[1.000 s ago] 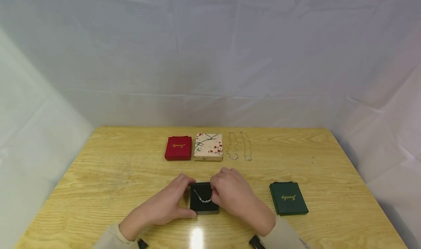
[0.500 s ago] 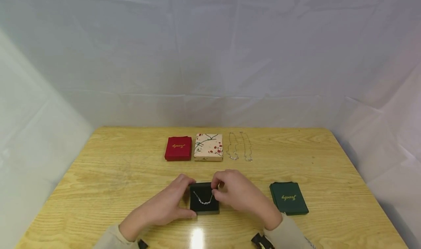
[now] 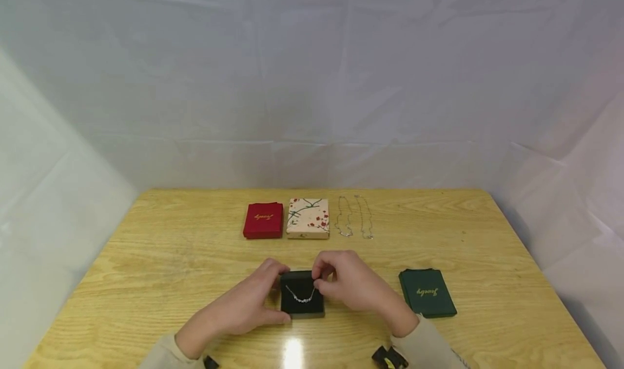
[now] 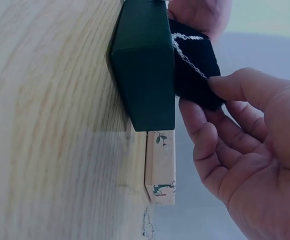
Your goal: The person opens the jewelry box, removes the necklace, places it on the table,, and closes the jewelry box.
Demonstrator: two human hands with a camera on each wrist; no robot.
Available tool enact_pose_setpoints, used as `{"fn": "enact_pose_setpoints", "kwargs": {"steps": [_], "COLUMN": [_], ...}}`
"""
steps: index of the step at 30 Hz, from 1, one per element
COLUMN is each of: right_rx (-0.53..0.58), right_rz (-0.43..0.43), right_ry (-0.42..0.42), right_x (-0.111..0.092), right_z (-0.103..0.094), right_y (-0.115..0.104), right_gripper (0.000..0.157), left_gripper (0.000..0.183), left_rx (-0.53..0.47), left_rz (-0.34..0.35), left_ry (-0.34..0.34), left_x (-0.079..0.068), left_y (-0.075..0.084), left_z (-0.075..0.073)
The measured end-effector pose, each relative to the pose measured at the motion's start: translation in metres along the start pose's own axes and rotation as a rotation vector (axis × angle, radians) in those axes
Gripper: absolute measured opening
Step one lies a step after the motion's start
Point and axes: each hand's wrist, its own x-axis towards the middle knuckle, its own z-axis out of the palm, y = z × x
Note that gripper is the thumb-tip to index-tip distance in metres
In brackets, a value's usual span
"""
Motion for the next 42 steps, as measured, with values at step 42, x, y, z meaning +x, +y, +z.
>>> {"fn": "enact_pose_setpoints", "kwargs": {"steps": [42], "right_rx": [0.154], "right_rz": [-0.017], "right_ry": [0.082], "right_x": [0.008], "right_z": [-0.018], "right_y": [-0.002], "right_gripper": [0.017], "left_gripper": [0.041], "left_rx": [-0.477], "left_rz": [-0.108], "left_ry": [0.095], "left_x": [0.003], "left_y": [0.004], "left_z": [-0.011]}}
